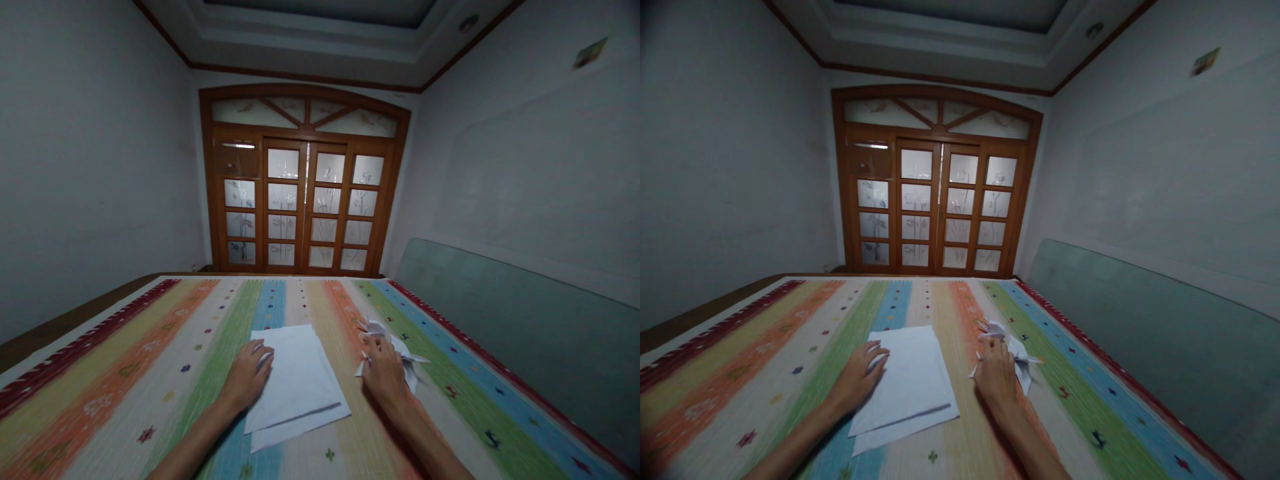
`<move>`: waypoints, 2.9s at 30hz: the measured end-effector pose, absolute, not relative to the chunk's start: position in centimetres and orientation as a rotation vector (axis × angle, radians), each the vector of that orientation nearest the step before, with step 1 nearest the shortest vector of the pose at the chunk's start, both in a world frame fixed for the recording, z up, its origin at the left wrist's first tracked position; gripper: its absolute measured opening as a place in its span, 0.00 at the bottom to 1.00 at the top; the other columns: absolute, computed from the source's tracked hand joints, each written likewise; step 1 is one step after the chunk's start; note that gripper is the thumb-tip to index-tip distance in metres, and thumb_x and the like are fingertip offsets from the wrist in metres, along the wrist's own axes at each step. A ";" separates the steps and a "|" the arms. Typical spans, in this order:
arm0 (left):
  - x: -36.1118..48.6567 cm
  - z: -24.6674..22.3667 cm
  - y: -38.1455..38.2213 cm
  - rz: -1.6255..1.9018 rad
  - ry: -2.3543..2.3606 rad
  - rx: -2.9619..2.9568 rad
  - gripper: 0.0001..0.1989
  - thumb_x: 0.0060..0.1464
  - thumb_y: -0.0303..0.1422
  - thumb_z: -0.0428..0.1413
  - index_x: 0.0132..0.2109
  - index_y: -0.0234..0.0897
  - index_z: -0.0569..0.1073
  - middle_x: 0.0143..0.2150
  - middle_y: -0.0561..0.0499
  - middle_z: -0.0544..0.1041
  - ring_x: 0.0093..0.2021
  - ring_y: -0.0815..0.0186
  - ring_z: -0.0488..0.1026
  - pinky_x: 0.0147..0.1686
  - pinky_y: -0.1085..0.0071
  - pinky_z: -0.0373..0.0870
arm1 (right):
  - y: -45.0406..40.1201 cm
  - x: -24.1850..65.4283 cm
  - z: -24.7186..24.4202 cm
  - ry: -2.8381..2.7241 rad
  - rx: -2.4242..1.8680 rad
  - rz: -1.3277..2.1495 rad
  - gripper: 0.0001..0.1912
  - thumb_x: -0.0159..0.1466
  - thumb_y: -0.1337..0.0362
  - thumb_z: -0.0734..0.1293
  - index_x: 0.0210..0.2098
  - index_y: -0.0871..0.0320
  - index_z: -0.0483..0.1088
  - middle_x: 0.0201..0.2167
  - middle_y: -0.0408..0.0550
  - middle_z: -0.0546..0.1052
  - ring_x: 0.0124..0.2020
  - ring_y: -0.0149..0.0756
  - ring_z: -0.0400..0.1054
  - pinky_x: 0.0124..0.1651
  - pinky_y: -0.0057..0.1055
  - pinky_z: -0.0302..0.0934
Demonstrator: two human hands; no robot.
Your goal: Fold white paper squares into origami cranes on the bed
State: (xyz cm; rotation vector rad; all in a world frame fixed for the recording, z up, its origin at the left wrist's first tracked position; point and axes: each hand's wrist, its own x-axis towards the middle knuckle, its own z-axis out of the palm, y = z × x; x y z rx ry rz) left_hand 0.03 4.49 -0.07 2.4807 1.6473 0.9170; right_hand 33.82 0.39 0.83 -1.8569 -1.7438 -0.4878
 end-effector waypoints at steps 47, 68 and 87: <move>5.4 1.0 -2.4 0.863 1.138 2.374 0.05 0.53 0.24 0.61 0.35 0.39 0.78 0.39 0.47 0.77 0.44 0.57 0.72 0.44 0.64 0.67 | -3.3 25.4 -0.9 -1.645 -0.978 0.775 0.24 0.56 0.73 0.67 0.52 0.54 0.71 0.37 0.47 0.80 0.36 0.39 0.77 0.42 0.35 0.72; 6.0 1.5 -2.3 1.134 0.940 1.933 0.09 0.54 0.27 0.57 0.42 0.38 0.78 0.39 0.47 0.79 0.36 0.60 0.76 0.38 0.67 0.70 | -3.5 25.5 -0.4 -1.734 -0.888 0.619 0.06 0.63 0.65 0.67 0.36 0.57 0.76 0.32 0.50 0.81 0.35 0.40 0.77 0.39 0.31 0.69; 6.2 1.8 -2.0 1.176 0.792 1.533 0.15 0.50 0.34 0.64 0.46 0.38 0.75 0.39 0.48 0.79 0.42 0.58 0.77 0.44 0.67 0.70 | -4.3 25.6 -0.8 -1.768 -0.841 0.316 0.20 0.63 0.74 0.63 0.52 0.52 0.70 0.51 0.54 0.71 0.50 0.44 0.70 0.48 0.36 0.69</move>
